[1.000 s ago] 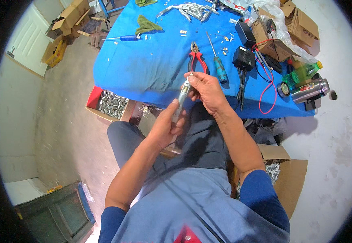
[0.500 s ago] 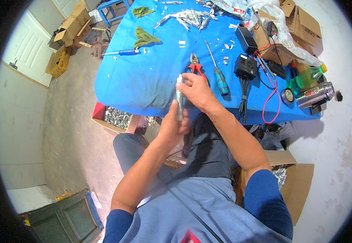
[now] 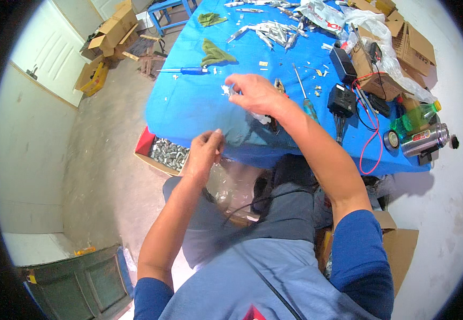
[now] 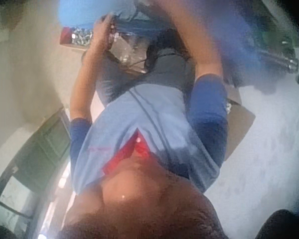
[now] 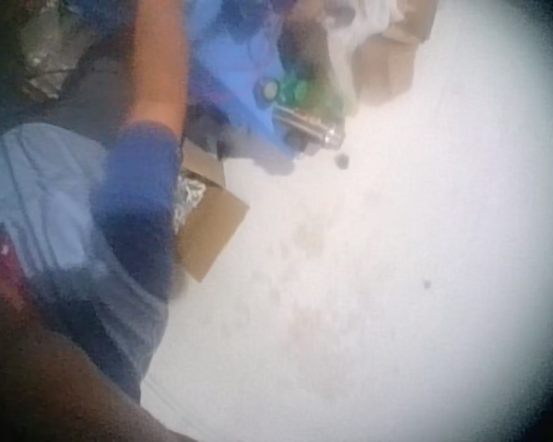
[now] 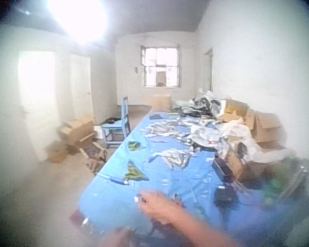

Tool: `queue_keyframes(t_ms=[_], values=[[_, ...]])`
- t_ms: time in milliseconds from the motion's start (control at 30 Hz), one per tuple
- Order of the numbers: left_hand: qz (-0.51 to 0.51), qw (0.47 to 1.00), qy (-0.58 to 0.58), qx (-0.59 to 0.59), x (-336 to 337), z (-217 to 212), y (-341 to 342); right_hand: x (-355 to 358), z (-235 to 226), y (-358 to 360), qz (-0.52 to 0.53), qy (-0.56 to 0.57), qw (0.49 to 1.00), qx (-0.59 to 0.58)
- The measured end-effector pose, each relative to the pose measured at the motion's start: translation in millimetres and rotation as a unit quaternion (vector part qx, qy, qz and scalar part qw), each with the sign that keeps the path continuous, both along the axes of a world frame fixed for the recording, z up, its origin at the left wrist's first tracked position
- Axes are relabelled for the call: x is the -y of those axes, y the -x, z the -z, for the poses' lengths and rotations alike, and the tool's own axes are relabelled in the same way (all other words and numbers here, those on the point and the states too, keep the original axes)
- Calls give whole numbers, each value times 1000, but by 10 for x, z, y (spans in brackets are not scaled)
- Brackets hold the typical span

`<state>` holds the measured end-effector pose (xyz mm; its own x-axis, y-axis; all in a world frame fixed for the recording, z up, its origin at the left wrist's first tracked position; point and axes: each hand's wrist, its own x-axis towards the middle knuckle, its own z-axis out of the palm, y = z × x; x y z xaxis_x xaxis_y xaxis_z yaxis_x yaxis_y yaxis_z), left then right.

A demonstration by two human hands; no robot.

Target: The person holds a metal component and uses a screwdriver to unscrew it, then pulls small internal parts out by hand.

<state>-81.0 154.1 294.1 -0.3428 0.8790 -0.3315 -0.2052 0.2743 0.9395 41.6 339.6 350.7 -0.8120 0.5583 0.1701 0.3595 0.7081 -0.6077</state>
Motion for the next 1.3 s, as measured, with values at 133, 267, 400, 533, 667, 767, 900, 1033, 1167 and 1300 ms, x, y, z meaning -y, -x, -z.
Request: queue_keyframes(t_ms=[133, 267, 400, 533, 667, 767, 900, 1033, 1167, 1300], values=[[-60, 989, -23, -131, -78, -64, 282, 117, 333, 222, -95, -121, 987, 42], [-79, 947, -95, -295, -193, 96, 495, 335, 524, 149, -91, -136, 986, -17], [-65, 899, -87, -424, -302, 82, 461, 325, 481, -215, -73, -198, 977, -34], [-15, 866, -88, -491, -310, 92, 412, 460, 255, -721, 79, -243, 962, -99], [-11, 855, -107, -507, -412, 60, 362, 531, 198, -1439, 301, -295, 906, -45], [-22, 851, -118, -511, -507, 84, 425, 574, 228, -1724, 337, -251, 907, 22], [-9, 851, -110, -514, -626, 28, 472, 568, 311, -1774, 338, -116, 932, 56], [38, 831, -100, -546, -690, 65, 397, 539, 321, -1601, 333, -77, 935, 97], [39, 829, -97, -550, -669, 123, 341, 473, 348, -1468, 328, -69, 933, 134], [38, 820, -129, -557, -604, 100, 315, 348, 551, -1598, 350, 22, 937, -14]])
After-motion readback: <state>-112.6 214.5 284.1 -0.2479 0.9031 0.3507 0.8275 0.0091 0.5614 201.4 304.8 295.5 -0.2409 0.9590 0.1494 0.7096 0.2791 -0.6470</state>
